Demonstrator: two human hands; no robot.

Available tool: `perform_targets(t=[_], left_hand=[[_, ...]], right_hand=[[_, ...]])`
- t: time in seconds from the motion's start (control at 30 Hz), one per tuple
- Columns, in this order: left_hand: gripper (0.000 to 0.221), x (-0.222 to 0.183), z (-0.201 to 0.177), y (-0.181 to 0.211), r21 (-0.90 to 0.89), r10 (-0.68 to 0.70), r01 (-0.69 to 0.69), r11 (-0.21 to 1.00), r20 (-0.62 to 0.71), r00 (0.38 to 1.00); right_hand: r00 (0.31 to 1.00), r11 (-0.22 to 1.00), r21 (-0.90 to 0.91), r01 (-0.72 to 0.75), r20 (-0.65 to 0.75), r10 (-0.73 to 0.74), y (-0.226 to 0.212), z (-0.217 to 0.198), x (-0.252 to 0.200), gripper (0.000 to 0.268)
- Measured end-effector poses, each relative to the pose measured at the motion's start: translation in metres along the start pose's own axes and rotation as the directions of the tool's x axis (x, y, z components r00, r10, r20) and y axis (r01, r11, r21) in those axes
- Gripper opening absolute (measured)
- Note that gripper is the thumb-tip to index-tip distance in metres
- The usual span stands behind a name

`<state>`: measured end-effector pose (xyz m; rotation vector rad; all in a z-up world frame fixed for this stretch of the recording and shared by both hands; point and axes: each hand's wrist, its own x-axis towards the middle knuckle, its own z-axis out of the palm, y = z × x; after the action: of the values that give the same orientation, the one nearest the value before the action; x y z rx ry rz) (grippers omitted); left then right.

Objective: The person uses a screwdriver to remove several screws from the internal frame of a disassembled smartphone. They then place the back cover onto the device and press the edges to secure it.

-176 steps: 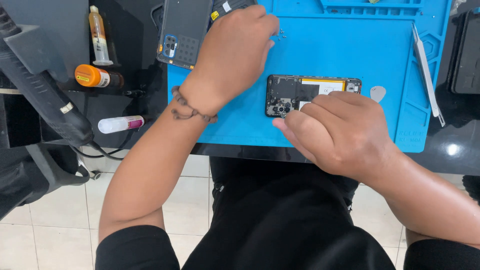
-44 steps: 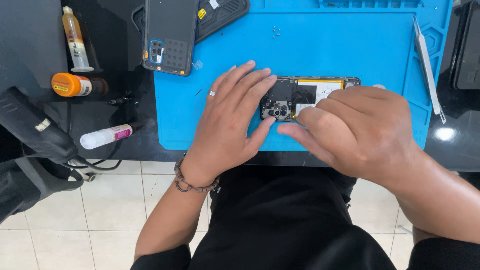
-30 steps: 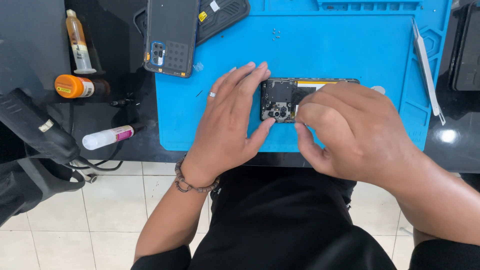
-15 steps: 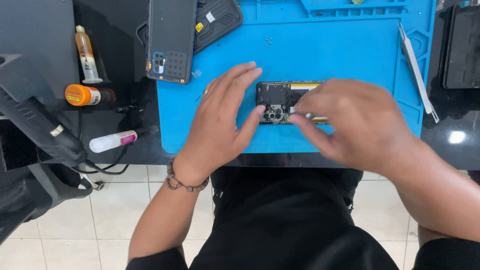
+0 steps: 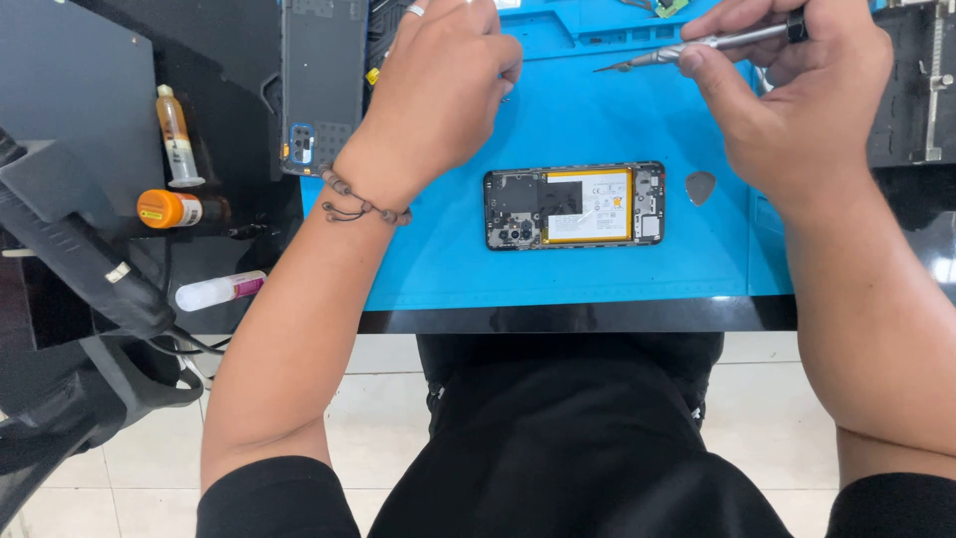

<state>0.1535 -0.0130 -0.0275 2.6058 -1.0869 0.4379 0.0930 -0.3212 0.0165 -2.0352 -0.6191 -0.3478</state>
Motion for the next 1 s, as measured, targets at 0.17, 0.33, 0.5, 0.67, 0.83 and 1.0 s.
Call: perform_targets(t=[0.17,0.33,0.5,0.67,0.83,1.0], left_hand=[[0.027,0.006,-0.006,0.002,0.056,0.044,-0.045,0.997,0.024,0.999],[0.017,0.006,-0.002,0.007,0.134,0.038,-0.044,0.99,0.048,0.998],[0.015,0.005,-0.025,0.016,-0.081,0.018,-0.022,0.996,-0.051,0.999],[0.016,-0.002,-0.071,0.042,-0.652,-0.246,0.069,0.755,-0.185,0.951],[0.023,-0.029,-0.076,0.069,-0.933,-0.471,0.164,0.321,-0.008,0.882],[0.033,-0.042,-0.065,0.076,-0.995,-0.535,0.093,0.042,0.056,0.843]], right_hand=[[0.998,0.996,-0.077,0.053,0.026,-0.051,0.005,-0.004,-0.001,0.027],[1.0,0.997,-0.071,0.027,0.011,-0.027,0.002,0.0,-0.003,0.028],[0.999,0.997,0.071,0.039,-0.016,-0.038,-0.004,0.002,0.001,0.034],[0.999,0.981,0.187,0.044,-0.02,-0.041,-0.004,0.001,0.002,0.032],[1.0,0.969,0.248,0.014,-0.007,-0.013,-0.05,0.001,0.006,0.031],[0.995,0.977,0.202,-0.062,-0.059,0.076,-0.086,0.012,0.008,0.037]])
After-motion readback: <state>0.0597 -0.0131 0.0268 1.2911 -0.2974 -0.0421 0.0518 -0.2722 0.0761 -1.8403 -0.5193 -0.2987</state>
